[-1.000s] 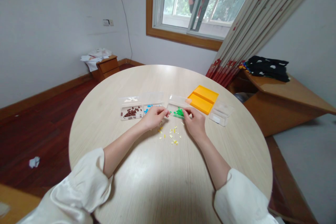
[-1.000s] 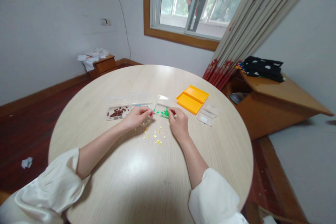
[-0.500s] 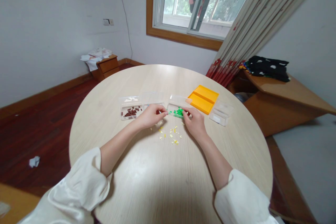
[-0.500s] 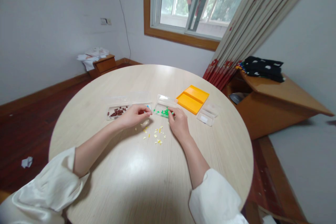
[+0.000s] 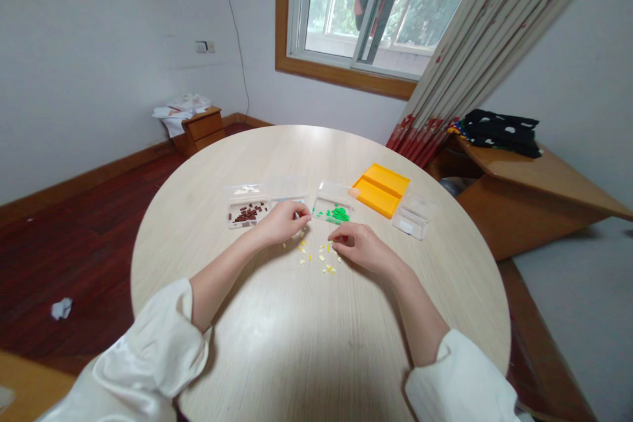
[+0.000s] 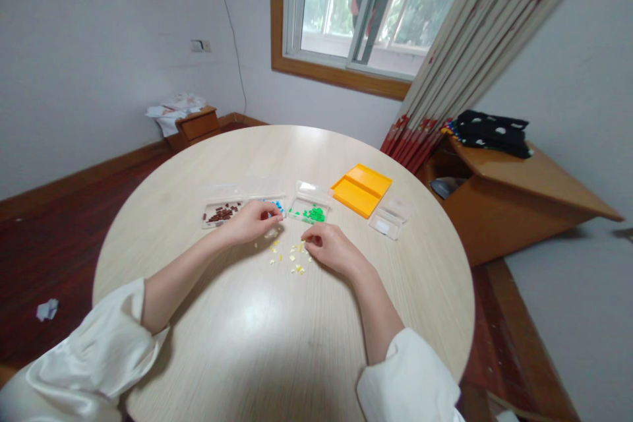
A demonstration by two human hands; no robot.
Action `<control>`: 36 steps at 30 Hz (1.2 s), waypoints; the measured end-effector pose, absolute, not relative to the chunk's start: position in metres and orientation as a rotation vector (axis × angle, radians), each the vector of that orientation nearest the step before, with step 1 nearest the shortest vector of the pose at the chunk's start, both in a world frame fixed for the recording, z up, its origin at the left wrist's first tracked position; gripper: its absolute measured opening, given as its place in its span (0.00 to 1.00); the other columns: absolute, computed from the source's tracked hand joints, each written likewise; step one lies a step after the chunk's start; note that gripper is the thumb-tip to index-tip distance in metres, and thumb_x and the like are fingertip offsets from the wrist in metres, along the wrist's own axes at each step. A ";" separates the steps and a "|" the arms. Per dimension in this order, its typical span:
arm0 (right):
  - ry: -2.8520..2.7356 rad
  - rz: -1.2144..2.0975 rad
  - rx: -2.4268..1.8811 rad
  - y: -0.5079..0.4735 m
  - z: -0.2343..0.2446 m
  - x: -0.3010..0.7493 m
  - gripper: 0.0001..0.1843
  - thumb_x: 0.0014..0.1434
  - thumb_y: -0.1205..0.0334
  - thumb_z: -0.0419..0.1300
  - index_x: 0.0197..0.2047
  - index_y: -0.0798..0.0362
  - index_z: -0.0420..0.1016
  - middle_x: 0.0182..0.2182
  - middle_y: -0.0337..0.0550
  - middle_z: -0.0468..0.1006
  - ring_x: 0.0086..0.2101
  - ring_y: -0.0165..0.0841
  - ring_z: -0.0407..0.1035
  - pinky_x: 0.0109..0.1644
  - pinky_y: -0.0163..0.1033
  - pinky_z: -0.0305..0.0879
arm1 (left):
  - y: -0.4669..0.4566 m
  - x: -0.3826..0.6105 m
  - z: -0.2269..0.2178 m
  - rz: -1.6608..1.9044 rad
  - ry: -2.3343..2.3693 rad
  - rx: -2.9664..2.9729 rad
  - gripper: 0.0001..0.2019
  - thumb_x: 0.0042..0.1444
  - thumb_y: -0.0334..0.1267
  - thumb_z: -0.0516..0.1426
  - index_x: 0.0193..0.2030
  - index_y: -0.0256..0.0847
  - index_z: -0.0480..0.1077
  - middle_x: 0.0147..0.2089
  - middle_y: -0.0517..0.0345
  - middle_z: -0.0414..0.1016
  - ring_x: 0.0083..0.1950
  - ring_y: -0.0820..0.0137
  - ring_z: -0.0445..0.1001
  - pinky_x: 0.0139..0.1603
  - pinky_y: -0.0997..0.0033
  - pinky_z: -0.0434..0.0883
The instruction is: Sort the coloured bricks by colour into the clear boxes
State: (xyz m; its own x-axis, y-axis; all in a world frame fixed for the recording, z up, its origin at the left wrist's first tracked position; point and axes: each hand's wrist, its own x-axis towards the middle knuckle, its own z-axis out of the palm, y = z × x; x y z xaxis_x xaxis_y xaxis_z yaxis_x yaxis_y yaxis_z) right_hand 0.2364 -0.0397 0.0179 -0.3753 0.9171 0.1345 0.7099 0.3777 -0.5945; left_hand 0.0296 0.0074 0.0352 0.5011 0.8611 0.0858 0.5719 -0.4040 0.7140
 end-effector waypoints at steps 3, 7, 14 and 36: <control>-2.215 0.629 -1.426 -0.038 0.016 0.237 0.09 0.51 0.71 0.56 0.32 0.56 0.77 0.28 0.43 0.77 0.29 0.29 0.67 0.34 0.33 0.62 | 0.009 0.029 0.034 0.620 1.183 2.121 0.10 0.55 0.33 0.52 0.31 0.34 0.73 0.27 0.57 0.73 0.28 0.74 0.66 0.32 0.74 0.61; -2.210 0.633 -1.444 -0.039 0.017 0.236 0.08 0.51 0.71 0.55 0.31 0.56 0.76 0.28 0.42 0.77 0.29 0.29 0.68 0.33 0.33 0.62 | 0.009 0.030 0.032 0.636 1.182 2.118 0.09 0.55 0.32 0.52 0.31 0.34 0.73 0.27 0.56 0.73 0.28 0.74 0.66 0.32 0.74 0.61; -2.189 0.612 -1.434 -0.040 0.018 0.235 0.06 0.54 0.67 0.56 0.30 0.55 0.75 0.28 0.42 0.77 0.29 0.30 0.69 0.34 0.34 0.62 | 0.010 0.030 0.032 0.629 1.181 2.142 0.09 0.55 0.32 0.52 0.31 0.34 0.73 0.28 0.56 0.73 0.29 0.73 0.67 0.32 0.74 0.60; -1.820 0.509 -1.282 -0.034 0.015 0.235 0.07 0.52 0.61 0.58 0.32 0.54 0.75 0.30 0.43 0.79 0.31 0.32 0.71 0.38 0.39 0.67 | 0.010 0.029 0.032 0.580 1.169 2.202 0.10 0.55 0.32 0.51 0.31 0.35 0.73 0.30 0.54 0.75 0.31 0.71 0.69 0.34 0.72 0.63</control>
State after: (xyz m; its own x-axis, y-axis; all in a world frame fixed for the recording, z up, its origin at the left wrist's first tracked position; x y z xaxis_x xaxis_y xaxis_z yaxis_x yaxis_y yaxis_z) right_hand 0.2345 -0.0344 0.0147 -0.1326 0.9087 0.3957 0.5712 0.3964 -0.7188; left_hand 0.0290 0.0100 0.0317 0.5228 0.8458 0.1064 0.5967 -0.4522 0.6629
